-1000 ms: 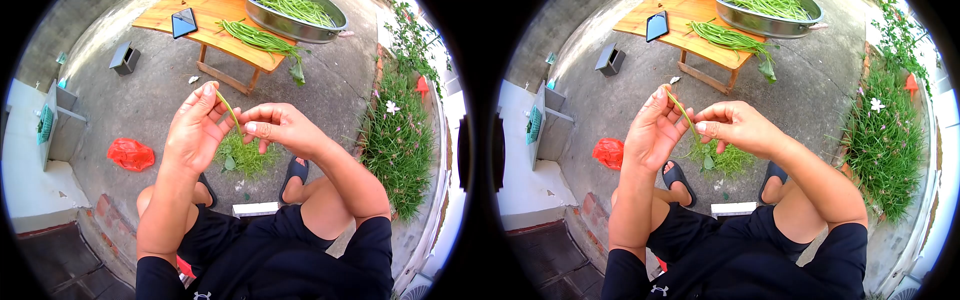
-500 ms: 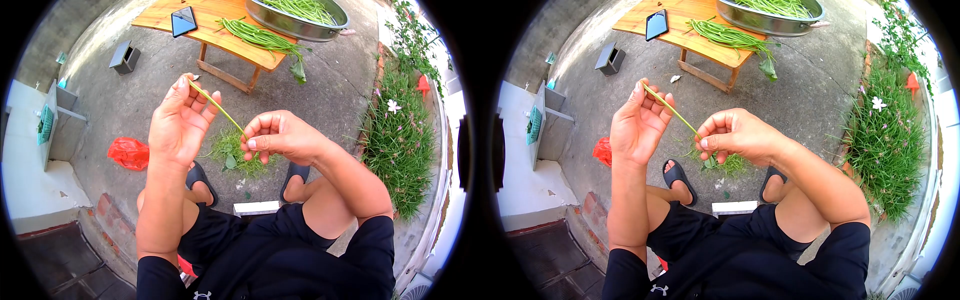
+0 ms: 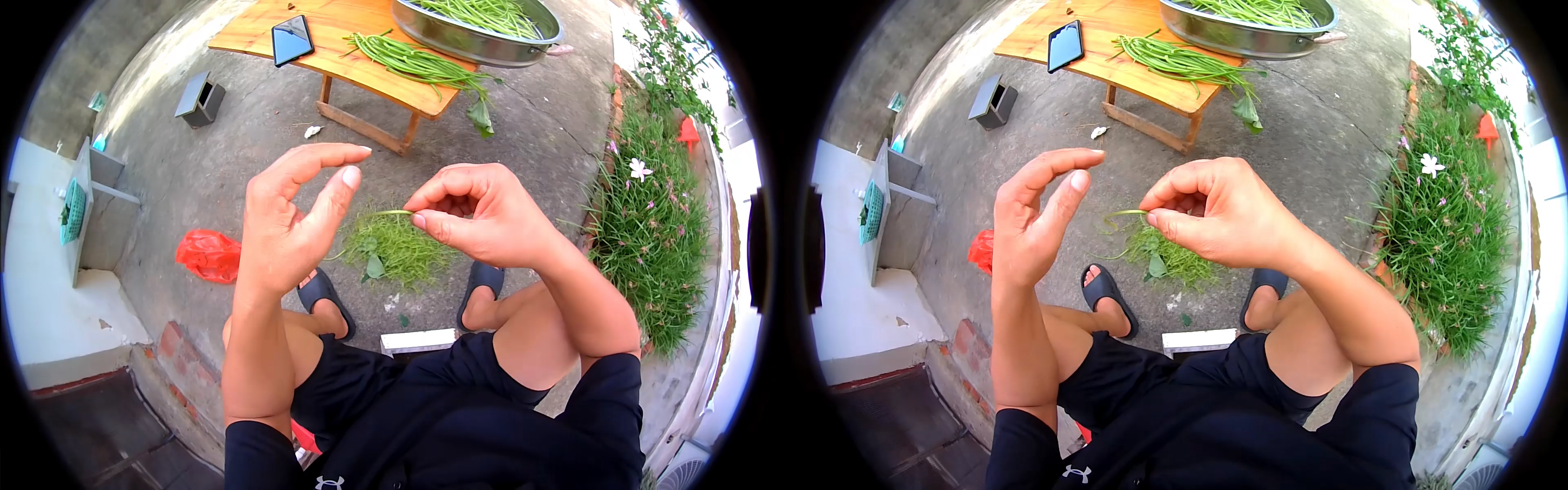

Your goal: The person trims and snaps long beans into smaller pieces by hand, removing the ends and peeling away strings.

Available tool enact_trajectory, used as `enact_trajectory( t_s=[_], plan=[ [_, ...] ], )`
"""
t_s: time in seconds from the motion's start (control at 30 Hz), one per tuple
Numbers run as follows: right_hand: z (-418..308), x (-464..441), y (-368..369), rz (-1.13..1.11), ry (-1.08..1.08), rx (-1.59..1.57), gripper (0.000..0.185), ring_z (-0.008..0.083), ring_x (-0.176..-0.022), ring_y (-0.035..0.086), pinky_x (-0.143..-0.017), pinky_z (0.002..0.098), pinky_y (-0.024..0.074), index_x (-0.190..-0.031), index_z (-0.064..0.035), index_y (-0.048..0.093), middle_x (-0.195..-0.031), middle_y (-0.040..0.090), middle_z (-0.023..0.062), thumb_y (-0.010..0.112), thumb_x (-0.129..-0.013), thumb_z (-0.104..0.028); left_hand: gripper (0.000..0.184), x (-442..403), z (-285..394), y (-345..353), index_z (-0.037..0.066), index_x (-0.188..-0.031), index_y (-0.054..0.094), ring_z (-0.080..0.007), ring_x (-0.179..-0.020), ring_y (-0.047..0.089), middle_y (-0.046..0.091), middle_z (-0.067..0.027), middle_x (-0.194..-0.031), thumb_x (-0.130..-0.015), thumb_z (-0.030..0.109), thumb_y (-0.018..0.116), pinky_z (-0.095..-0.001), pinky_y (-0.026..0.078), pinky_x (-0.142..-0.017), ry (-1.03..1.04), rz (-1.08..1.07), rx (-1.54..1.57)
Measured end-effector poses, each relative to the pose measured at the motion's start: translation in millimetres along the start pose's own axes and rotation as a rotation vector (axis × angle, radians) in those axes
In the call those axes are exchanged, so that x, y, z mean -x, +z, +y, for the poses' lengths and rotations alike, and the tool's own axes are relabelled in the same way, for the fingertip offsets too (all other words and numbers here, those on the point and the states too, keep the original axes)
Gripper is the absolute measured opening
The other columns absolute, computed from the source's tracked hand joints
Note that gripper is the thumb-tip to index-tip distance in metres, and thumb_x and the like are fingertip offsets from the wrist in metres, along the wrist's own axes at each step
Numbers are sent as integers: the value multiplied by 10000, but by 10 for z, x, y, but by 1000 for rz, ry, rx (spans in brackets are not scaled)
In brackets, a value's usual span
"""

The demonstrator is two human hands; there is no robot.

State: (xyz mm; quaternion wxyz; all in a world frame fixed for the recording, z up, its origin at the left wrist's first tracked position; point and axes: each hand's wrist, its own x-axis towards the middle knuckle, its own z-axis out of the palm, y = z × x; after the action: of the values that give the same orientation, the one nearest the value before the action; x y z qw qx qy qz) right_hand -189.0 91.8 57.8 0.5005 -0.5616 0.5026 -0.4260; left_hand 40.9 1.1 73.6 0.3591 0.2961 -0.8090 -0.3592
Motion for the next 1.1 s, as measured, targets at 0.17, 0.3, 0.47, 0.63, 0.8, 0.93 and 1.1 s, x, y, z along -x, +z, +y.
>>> enact_trajectory(
  t_s=[0.17, 0.3, 0.47, 0.63, 0.8, 0.93, 1.1],
  plan=[
    [-94, 27, 18, 66, -14, 25, 117, 48, -742, 618, -647, 222, 515, -967, 22, 732, -826, 698, 20, 730, -885, -61, 189, 91, -70, 226, -22, -1120, 679, -120, -967, 648, 705, -61, -1029, -980, 103, 658, -260, 511, -858, -320, -274, 471],
    [-106, 30, -7, 105, -49, 115, 102, 56, -711, 606, -615, 227, 501, -927, 23, 728, -814, 682, 28, 725, -875, -64, 170, 79, -21, 227, -18, -1085, 676, -86, -860, 620, 680, -24, -933, -975, 111, 666, -239, 511, -788, -468, -317, 568],
    [-78, 4, -36, 145, -216, 314, 100, 104, -682, 616, -586, 256, 498, -890, -5, 726, -784, 651, 55, 733, -814, -68, 144, 72, -10, 236, -2, -1069, 678, -52, -801, 587, 669, 3, -903, -969, 101, 665, -211, 487, -735, -498, -257, 552],
    [-68, -5, -8, 207, -328, 417, 92, 153, -665, 625, -576, 280, 500, -861, -22, 715, -778, 638, 82, 736, -779, -57, 134, 91, -25, 281, 4, -1061, 681, -26, -808, 582, 673, 20, -917, -960, 92, 678, -189, 464, -701, -504, -251, 531],
    [-44, -16, -12, 209, -374, 461, 85, 179, -660, 633, -574, 303, 508, -838, -17, 689, -789, 642, 95, 732, -774, -55, 121, 91, -17, 353, -1, -1036, 684, -4, -788, 573, 676, 24, -900, -947, 79, 703, -167, 442, -664, -537, -235, 529],
    [-28, -16, 2, 207, -371, 494, 82, 210, -655, 637, -588, 323, 522, -840, -20, 688, -797, 643, 107, 721, -769, -46, 114, 102, -1, 402, 2, -1019, 685, 0, -751, 565, 672, 25, -874, -940, 78, 714, -158, 439, -648, -502, -203, 517],
    [-30, -13, 30, 238, -464, 590, 81, 270, -657, 632, -611, 357, 535, -801, -23, 668, -788, 627, 120, 714, -735, -31, 98, 123, -17, 452, 12, -1003, 684, 4, -736, 555, 666, 33, -862, -931, 68, 719, -152, 430, -637, -470, -164, 544]
  ],
)
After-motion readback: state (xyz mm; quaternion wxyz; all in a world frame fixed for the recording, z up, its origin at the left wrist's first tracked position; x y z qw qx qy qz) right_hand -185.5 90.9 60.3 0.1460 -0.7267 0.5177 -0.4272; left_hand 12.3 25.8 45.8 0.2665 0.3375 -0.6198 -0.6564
